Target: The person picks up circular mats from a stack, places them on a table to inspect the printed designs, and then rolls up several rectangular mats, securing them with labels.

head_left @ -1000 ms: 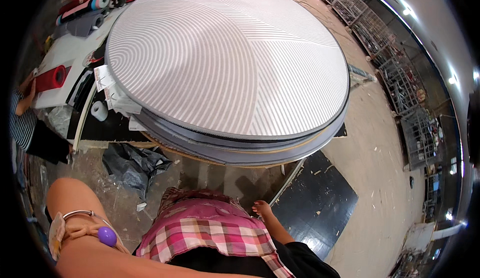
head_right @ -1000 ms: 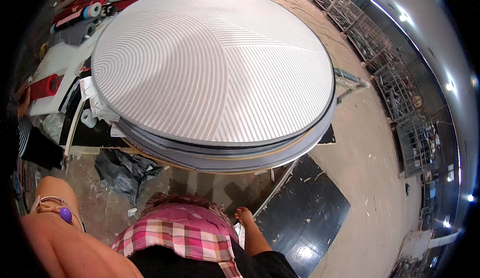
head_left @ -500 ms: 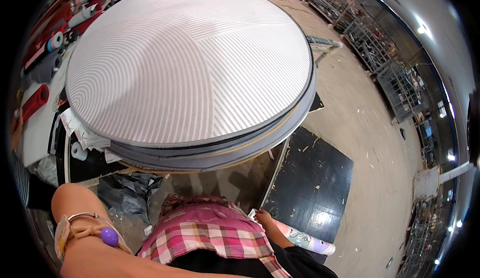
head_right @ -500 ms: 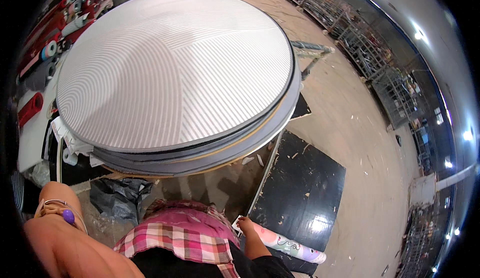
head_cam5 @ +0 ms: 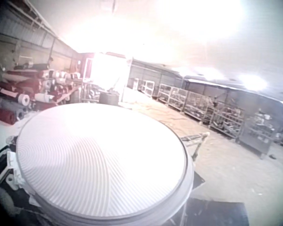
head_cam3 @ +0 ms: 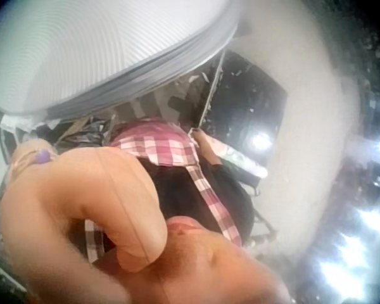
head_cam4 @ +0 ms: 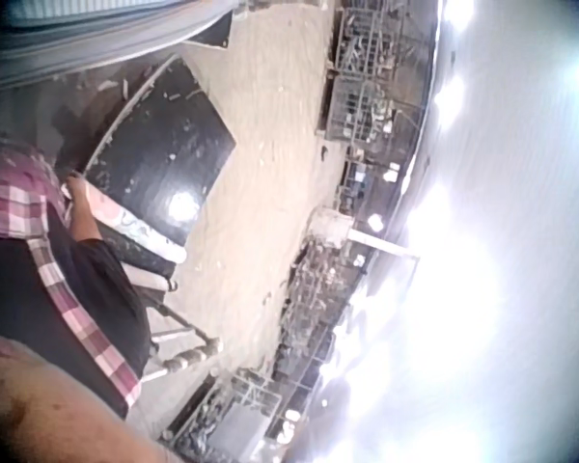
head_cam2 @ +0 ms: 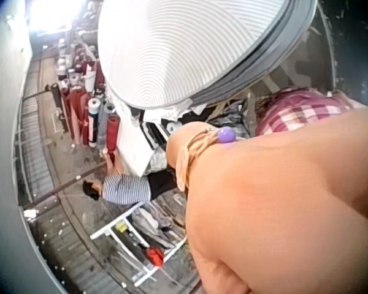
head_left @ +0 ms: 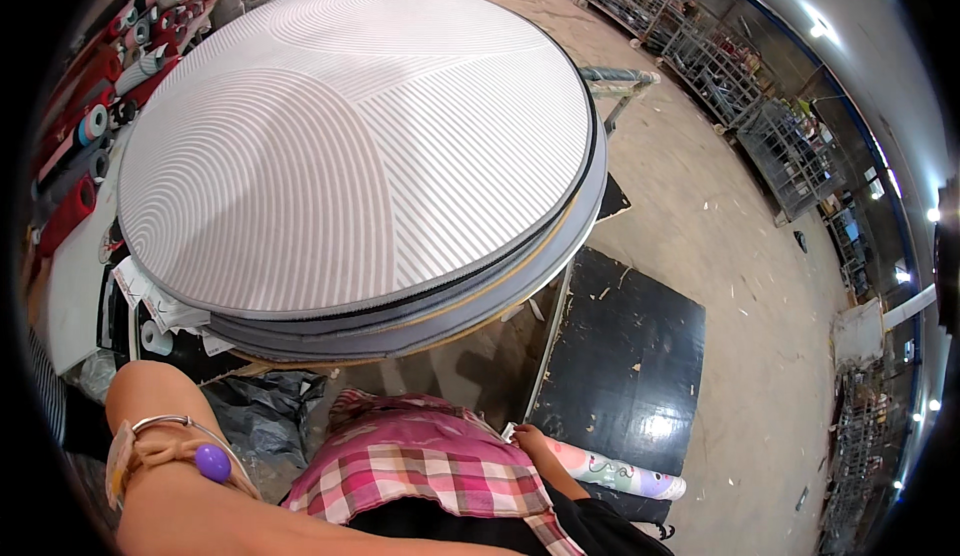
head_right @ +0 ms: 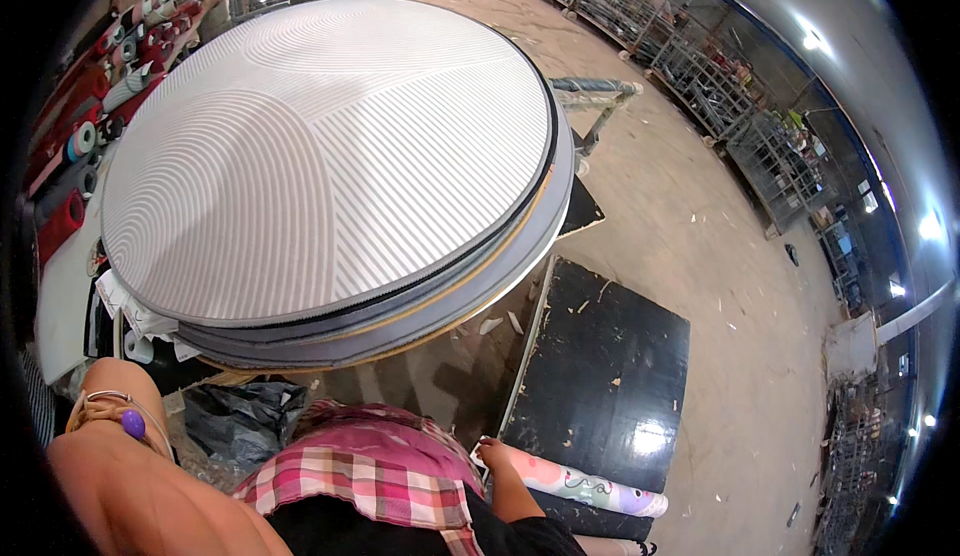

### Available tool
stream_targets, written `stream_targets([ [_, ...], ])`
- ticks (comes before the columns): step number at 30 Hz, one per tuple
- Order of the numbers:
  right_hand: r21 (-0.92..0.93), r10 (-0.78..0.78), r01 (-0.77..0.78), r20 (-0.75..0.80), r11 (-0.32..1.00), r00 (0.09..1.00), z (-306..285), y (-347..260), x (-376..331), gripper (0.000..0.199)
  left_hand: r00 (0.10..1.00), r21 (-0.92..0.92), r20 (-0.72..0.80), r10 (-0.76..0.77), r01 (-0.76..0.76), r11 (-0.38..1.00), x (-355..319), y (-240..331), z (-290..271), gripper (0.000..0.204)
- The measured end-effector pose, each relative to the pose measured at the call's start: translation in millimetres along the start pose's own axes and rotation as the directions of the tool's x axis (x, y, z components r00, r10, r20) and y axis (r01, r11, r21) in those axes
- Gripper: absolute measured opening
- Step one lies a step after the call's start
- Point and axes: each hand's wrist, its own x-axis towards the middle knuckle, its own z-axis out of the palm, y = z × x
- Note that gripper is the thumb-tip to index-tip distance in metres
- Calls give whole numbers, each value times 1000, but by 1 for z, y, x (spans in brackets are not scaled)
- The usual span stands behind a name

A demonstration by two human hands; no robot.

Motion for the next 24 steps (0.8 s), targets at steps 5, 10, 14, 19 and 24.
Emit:
stream_targets([
  [5,-130,-15,10,-33,992,999,-8,-23,-19,32,1000,34,-6,-8,8,999,0,3,2,20],
  [10,-291,-51,49,2,955,999,-8,-65,-44,28,998,107,-39,-49,53,993,-1,23,-5,21],
  [14,-143,-19,24,40,989,999,-13,-60,-31,24,995,160,-76,-67,78,984,-8,43,-6,21],
  [19,-118,-40,48,66,992,997,-8,-77,-28,19,985,249,-154,-78,115,962,-24,73,-1,22],
  [24,-219,-108,141,157,966,982,-3,-77,2,17,972,336,-222,-72,146,930,-27,120,14,23],
])
